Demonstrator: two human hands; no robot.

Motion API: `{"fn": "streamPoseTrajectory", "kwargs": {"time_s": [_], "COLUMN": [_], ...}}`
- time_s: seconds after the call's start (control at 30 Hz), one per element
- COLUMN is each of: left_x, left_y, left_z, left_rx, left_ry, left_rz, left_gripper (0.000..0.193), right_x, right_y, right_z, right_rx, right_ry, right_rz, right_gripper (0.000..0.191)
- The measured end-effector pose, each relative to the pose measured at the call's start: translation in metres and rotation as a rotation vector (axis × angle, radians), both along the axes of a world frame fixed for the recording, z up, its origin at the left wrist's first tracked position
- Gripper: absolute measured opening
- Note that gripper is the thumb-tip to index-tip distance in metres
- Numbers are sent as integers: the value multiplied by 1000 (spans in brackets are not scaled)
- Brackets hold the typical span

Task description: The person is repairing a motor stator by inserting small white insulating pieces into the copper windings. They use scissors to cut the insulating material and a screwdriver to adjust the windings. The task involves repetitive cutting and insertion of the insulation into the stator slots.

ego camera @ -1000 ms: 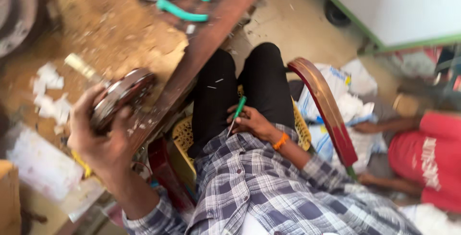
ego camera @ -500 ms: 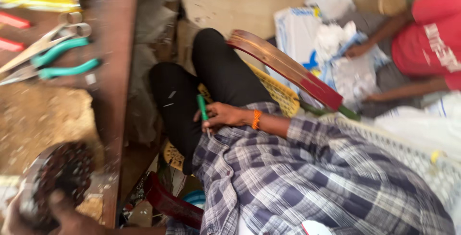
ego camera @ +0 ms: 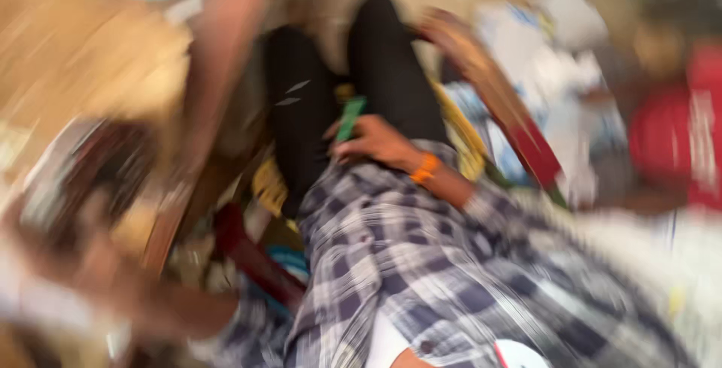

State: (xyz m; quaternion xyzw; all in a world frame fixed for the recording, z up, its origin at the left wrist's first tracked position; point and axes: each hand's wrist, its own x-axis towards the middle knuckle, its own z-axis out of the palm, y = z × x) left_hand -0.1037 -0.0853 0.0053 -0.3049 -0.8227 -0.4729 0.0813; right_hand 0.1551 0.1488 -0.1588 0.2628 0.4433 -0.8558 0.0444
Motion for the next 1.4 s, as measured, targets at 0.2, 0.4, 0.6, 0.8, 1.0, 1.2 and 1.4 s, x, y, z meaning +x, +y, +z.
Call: {"fn": "streamPoseTrajectory", "kwargs": {"time_s": [0.2, 0.4, 0.6, 0.8, 1.0, 1.2, 1.4], "left_x": [14, 19, 14, 13, 13, 12, 12], "left_y": [-2, 25, 29, 32, 30, 29, 34], "left_z": [-35, 9, -3, -6, -4, -3, -1], "left_rx": [-36, 97, 95, 156, 162, 152, 171], "left_ry": [61, 63, 119, 73, 65, 68, 42], "left_rz": [-44, -21, 0, -2, -23, -70, -44], "left_gripper": [46, 46, 44, 42, 41, 45, 46], "right_x": [-29, -81, -151, -193, -202, -199, -201], "right_y": [28, 30, 14, -12, -10, -4, -2], "right_z": [66, 158, 191, 195, 202, 201, 207], "right_rx": [347, 541, 883, 807, 808, 862, 955], "right_ry": [67, 629, 800, 863, 805, 794, 771], "right_rz": [-181, -100, -135, -89, -11, 34, 135], "right_gripper": [33, 40, 39, 37, 27, 25, 21]}}
